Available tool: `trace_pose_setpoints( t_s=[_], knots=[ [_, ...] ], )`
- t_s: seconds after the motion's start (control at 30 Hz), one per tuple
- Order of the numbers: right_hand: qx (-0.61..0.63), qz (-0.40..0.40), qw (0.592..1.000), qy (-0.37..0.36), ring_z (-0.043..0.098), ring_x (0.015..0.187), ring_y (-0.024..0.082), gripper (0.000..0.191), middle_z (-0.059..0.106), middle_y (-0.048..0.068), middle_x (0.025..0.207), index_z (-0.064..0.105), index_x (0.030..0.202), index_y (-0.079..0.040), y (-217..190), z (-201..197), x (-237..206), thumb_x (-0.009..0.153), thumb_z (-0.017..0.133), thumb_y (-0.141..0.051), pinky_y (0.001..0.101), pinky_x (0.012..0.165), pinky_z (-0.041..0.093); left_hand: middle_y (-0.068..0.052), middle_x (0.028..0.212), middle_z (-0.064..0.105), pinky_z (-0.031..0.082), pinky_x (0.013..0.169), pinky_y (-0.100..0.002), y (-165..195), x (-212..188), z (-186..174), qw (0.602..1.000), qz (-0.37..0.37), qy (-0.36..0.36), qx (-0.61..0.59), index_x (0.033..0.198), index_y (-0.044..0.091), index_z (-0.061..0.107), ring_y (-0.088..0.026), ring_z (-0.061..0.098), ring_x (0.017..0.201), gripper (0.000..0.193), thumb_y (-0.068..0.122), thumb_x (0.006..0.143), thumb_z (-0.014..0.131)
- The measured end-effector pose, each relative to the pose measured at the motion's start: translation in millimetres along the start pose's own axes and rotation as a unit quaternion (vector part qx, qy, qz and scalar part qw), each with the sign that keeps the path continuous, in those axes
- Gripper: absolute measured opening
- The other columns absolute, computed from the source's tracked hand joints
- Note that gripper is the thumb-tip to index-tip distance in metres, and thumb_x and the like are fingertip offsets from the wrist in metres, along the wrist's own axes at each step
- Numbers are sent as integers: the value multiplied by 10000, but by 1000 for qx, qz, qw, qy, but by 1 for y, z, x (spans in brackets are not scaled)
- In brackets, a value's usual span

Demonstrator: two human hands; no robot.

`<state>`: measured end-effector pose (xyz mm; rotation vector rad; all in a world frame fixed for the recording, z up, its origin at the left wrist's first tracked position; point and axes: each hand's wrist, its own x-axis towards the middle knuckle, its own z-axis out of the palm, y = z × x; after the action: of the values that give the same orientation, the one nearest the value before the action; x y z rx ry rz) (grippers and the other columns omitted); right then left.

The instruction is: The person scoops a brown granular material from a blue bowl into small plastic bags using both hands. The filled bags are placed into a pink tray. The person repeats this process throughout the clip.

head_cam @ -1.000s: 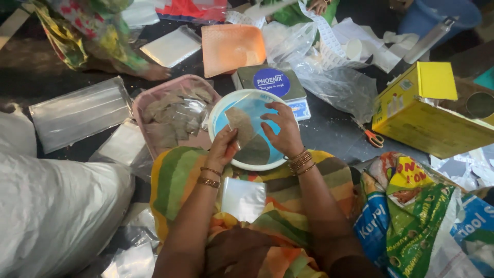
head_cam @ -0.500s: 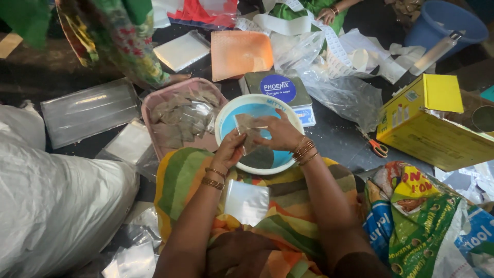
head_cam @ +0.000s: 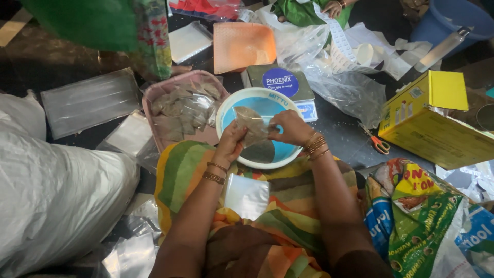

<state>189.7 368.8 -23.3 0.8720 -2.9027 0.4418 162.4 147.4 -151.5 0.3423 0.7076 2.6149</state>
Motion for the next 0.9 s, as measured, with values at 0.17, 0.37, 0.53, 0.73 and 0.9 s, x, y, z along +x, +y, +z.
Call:
trace_pose_setpoints(
  t_s=[0.17,0.37,0.53,0.73,0.9],
  knots=[
    [35,73,997,-6,695,901,286,231,752,61,892,732,850,-102,1,-31,-14,758,847,-280,411,886,525,-123,1255,642,564,1003,-360,-2,3,-1,1000,7,-9,-3,1442,11,463,-206,671,1113,463,-24,1010,628],
    [76,-80,990,92,682,1002,348,388,736,146,1071,739,1026,-46,-14,-38,-9,694,857,-207,424,923,506,-122,1262,646,584,1000,-399,-2,4,-3,1000,-14,-17,13,1403,4,471,-223,678,1130,438,22,990,617],
    [80,-67,995,5,680,962,324,393,716,138,1034,744,1090,-68,-22,-9,5,740,847,-217,422,894,527,-140,1313,636,567,1022,-402,-2,5,-6,999,-22,-40,14,1435,2,464,-248,662,1178,464,34,1000,620],
    [19,-87,996,18,651,890,319,254,707,83,886,760,935,-102,-10,7,10,731,838,-233,450,891,461,-150,1318,634,570,1034,-398,-4,8,-10,999,-16,-29,0,1413,-6,477,-259,662,1190,439,8,997,616],
    [-28,-4,999,-34,670,894,279,199,733,38,807,753,808,-139,5,-8,1,701,854,-273,456,937,437,-155,1296,639,565,1011,-376,-5,10,-11,1000,-9,-13,9,1403,0,482,-245,661,1159,412,-21,1009,603]
  ],
)
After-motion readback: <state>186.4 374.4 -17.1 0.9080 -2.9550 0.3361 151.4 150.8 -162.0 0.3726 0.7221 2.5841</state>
